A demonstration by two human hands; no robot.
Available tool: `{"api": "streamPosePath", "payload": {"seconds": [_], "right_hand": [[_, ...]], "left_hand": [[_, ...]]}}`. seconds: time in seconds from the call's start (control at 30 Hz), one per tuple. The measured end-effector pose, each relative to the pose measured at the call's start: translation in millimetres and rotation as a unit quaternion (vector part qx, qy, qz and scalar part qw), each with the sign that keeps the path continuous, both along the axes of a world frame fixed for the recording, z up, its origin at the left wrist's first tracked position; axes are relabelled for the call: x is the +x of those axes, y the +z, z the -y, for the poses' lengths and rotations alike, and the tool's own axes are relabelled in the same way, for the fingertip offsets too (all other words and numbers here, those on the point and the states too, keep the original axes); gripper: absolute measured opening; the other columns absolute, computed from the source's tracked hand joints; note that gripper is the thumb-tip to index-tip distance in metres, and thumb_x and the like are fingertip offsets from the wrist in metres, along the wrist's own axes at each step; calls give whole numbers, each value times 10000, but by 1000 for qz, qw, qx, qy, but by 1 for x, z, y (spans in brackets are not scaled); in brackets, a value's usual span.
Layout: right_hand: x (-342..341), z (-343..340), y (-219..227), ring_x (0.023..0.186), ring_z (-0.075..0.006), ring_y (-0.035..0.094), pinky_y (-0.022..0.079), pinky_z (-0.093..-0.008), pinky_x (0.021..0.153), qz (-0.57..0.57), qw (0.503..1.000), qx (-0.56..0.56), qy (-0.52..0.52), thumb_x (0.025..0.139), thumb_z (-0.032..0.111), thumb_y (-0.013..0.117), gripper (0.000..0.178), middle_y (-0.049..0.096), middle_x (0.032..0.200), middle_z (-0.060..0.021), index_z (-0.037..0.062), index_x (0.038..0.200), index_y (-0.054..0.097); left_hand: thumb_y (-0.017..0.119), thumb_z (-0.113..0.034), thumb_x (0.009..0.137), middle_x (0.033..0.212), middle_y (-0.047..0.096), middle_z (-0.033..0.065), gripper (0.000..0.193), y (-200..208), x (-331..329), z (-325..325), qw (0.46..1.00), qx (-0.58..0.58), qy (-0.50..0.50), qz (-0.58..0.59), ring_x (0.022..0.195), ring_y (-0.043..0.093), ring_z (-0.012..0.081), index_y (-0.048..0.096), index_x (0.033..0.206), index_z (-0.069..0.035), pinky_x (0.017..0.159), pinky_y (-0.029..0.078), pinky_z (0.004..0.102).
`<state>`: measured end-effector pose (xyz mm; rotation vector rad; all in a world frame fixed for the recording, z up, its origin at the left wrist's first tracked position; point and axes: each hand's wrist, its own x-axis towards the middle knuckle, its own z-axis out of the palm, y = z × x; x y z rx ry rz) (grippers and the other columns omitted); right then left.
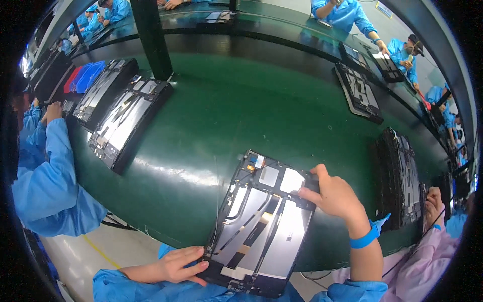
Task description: The person assembles internal components of a tablet device by installing a battery, circuit board, and ribbon cable into an electronic chassis, using tweezers and a pointed tool to manipulate the small parts.
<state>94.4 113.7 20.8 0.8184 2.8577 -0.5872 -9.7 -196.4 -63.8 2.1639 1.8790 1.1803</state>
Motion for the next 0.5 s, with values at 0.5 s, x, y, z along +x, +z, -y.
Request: {"api": "streamPosePath", "payload": {"seconds": [0.5], "right_hand": [[-68, 31, 17, 559, -210, 507, 403, -280, 511, -225, 949, -61, 211, 671, 53, 546, 79, 525, 637, -102, 7, 735, 538]], "left_hand": [[611, -99, 665, 745, 510, 87, 197, 65, -43, -75, 976, -65, 81, 191, 662, 518, 178, 536, 823, -8, 564, 425, 256]]}}
